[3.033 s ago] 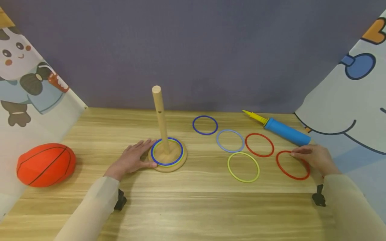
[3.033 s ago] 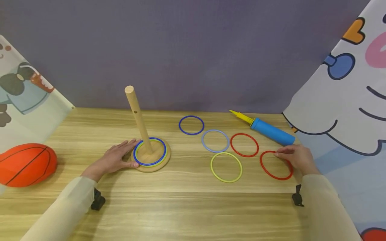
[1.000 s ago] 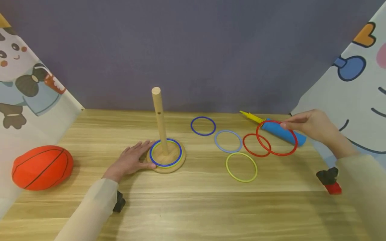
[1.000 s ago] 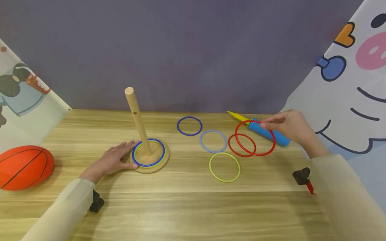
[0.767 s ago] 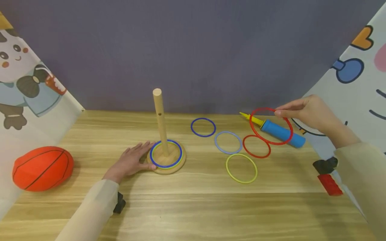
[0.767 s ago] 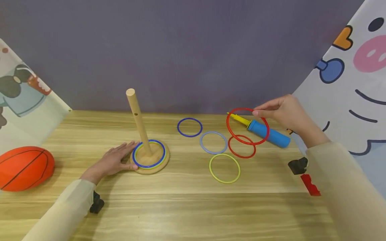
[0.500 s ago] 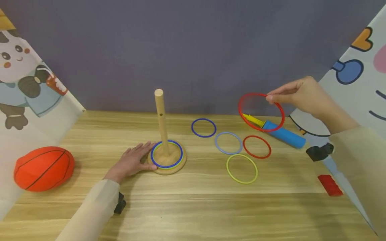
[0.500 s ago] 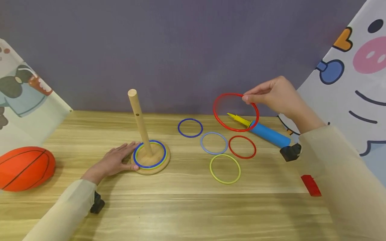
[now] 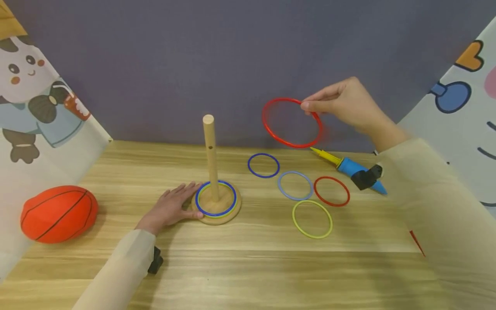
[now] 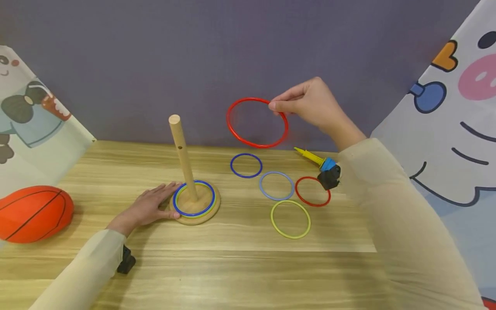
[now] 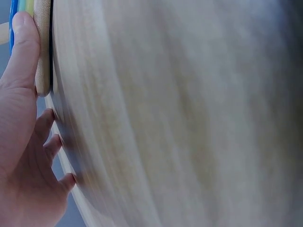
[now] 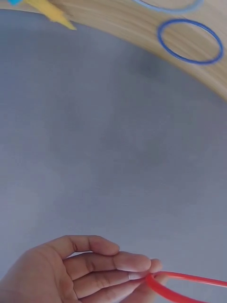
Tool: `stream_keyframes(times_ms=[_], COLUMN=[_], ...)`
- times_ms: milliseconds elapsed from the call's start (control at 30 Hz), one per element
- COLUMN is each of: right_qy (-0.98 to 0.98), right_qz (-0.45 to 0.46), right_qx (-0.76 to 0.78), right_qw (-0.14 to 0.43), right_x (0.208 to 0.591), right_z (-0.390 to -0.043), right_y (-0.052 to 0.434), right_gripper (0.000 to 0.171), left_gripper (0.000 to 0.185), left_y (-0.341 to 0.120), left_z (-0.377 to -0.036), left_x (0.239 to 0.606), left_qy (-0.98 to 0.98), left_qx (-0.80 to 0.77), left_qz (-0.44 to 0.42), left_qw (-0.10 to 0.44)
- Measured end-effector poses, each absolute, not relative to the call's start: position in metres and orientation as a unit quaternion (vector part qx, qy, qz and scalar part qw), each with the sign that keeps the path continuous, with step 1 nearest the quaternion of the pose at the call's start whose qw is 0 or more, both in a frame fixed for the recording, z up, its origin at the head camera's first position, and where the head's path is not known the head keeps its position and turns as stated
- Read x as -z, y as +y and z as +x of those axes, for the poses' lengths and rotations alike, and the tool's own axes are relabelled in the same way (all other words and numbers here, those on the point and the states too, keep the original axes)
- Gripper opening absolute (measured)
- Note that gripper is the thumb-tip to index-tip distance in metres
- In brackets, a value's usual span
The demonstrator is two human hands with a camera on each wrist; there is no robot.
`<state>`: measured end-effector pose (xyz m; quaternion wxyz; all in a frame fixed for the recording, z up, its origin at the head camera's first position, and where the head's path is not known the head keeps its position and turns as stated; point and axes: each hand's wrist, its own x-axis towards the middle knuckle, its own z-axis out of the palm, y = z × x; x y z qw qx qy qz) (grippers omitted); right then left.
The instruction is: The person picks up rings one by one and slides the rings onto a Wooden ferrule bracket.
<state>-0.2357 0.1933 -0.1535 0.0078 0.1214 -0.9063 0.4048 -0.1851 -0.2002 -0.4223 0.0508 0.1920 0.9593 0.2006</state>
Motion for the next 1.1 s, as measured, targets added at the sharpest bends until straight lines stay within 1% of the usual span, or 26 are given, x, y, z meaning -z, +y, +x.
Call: stream_keyframes(times_ms=[167, 567, 800, 1100], right_qy=[-0.880, -0.850, -0.851, -0.863], right_qz=[0.165, 0.216, 0.210, 0.188], right_qx=[-0.446, -0.480, -0.480, -0.467], right_qw=[0.012, -0.006, -0.019, -0.029], right_x=[0.162, 0.173, 0.188, 0.232], right_z=[-0.246, -0.256, -0.258, -0.261], right_y=[0.166, 0.100, 0.080, 0.072], right_gripper=[0.032, 0.025, 0.022, 0.016], left_gripper=[0.094, 0.096, 0.095, 0.095], left_y=[-0.201, -0.201, -0.199, -0.199], left_z=[-0.185, -0.184, -0.185, -0.184], left_x=[0.424, 0.423, 0.420, 0.417], left_qy=[0.958, 0.959, 0.957, 0.958], left_qx=[-0.205, -0.204, -0.209, -0.204], left_qz=[0.193, 0.192, 0.194, 0.189], left_qw=[0.050, 0.051, 0.050, 0.062])
